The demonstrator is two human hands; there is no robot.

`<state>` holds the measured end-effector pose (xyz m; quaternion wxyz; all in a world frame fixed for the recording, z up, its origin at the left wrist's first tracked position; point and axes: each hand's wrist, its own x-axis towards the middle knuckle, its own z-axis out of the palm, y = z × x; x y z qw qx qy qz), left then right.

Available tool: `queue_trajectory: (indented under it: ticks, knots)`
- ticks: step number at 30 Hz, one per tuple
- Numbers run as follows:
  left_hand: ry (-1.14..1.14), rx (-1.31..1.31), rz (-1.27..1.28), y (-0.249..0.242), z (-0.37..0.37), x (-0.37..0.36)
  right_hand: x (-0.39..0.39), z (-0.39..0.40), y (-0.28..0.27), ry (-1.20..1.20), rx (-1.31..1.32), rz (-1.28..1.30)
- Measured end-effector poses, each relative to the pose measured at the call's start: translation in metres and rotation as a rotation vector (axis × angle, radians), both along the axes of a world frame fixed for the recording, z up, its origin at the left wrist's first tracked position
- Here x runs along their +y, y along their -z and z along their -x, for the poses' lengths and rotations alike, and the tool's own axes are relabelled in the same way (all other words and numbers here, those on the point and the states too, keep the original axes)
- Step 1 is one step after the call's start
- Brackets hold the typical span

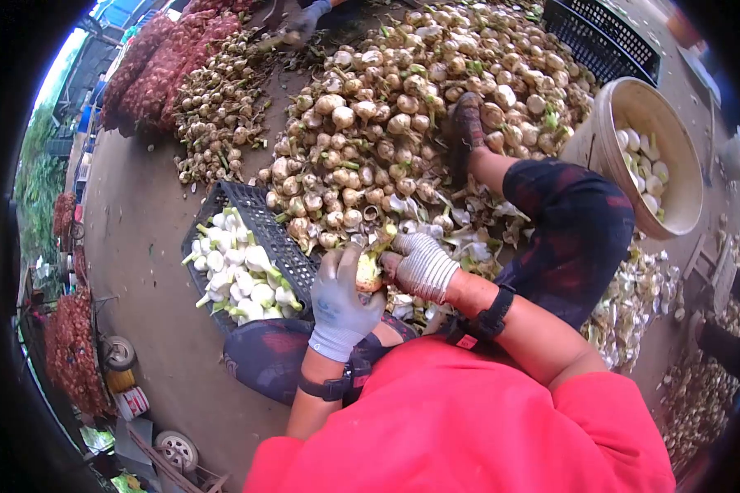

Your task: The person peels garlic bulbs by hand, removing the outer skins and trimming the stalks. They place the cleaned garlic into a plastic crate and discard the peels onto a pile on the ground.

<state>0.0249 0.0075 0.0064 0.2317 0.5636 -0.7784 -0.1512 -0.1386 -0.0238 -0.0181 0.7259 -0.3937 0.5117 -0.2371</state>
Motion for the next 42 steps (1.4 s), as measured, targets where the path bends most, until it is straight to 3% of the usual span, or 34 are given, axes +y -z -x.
queue_trajectory:
  ticks: [2,4,6,7,8,10,11,12,13,14,15,16,18,20,22,26,27,30,32,34,35,36,38,39,40,42]
  knots:
    - [0.096,0.072,0.027,-0.01,0.001,0.003,0.008,0.008,-0.015,0.02,-0.014,0.014]
    - [0.117,0.18,-0.066,-0.008,-0.009,0.009,0.019,0.011,-0.015,0.192,-0.435,-0.08]
    - [0.052,1.653,-1.206,-0.003,-0.019,0.018,0.027,0.022,-0.016,0.115,-0.456,-0.098]
    - [0.046,1.655,-1.2,-0.004,-0.016,0.021,0.028,0.026,-0.027,0.093,-0.628,-0.211]
    - [-0.081,1.572,-1.003,-0.006,-0.008,0.023,0.03,0.03,-0.036,0.079,-0.799,-0.324]
    - [-0.318,1.385,-0.617,-0.007,0.005,0.029,0.032,0.036,-0.042,0.072,-0.826,-0.151]
    - [-0.402,0.909,-0.371,-0.002,-0.006,0.029,0.033,0.034,-0.046,0.087,-0.573,-0.066]
    - [-0.411,0.912,-0.37,-0.002,-0.005,0.034,0.035,0.028,-0.053,0.099,-0.322,0.018]
    - [-0.28,0.799,-0.268,-0.014,0.003,0.036,0.037,0.022,-0.058,-0.053,-0.087,0.265]
    - [-0.15,0.682,-0.173,-0.026,0.01,0.039,0.041,0.017,-0.061,-0.128,-0.015,0.327]
    - [-0.158,0.411,-0.069,-0.036,0.016,0.038,0.041,0.014,-0.058,-0.134,-0.069,0.183]
    - [-0.167,0.41,-0.072,-0.033,0.015,0.035,0.039,0.013,-0.054,-0.143,-0.122,0.042]
    - [-0.31,0.738,-0.472,-0.015,0.01,0.028,0.037,0.021,-0.052,-0.173,-0.241,-0.094]
    - [-0.227,0.741,-0.361,0.004,0.006,0.028,0.036,0.026,-0.048,-0.188,-0.354,-0.24]
    - [-0.163,0.888,-0.494,0.009,-0.003,0.03,0.033,0.026,-0.045,-0.25,-0.161,0.056]
    - [-0.243,1.113,-0.663,-0.006,-0.012,0.04,0.018,0.026,-0.032,-0.468,0.73,0.869]
    - [-0.241,1.109,-0.649,-0.005,-0.012,0.037,0.014,0.025,-0.027,-0.481,0.815,0.96]
    - [-0.378,1.229,-0.781,-0.021,-0.014,0.037,-0.007,0.027,0.006,-0.569,1.079,0.645]
    - [-0.365,1.334,-0.756,-0.013,-0.014,0.037,-0.01,0.035,0.003,-0.686,1.039,0.542]
    - [-0.359,1.227,-0.713,-0.007,-0.015,0.034,0.007,0.041,-0.015,-0.98,0.989,0.542]
    - [-0.42,1.2,-0.761,-0.009,-0.013,0.03,0.016,0.044,-0.025,-0.827,0.962,0.683]
    - [-0.415,1.198,-0.766,-0.007,-0.008,0.028,0.018,0.042,-0.036,-0.822,0.965,0.678]
    - [-0.299,0.899,-0.564,-0.003,0.006,0.026,0.02,0.033,-0.055,-0.568,0.727,0.622]
    - [-0.147,0.756,-0.341,0.018,0.005,0.026,0.026,0.025,-0.052,-0.572,0.737,0.66]
    - [-0.005,0.385,-0.089,0.0,0.016,0.024,0.029,0.019,-0.044,-0.582,0.738,0.713]
    - [0.031,0.212,-0.097,-0.001,0.016,0.023,0.031,0.011,-0.035,-0.611,0.753,0.668]
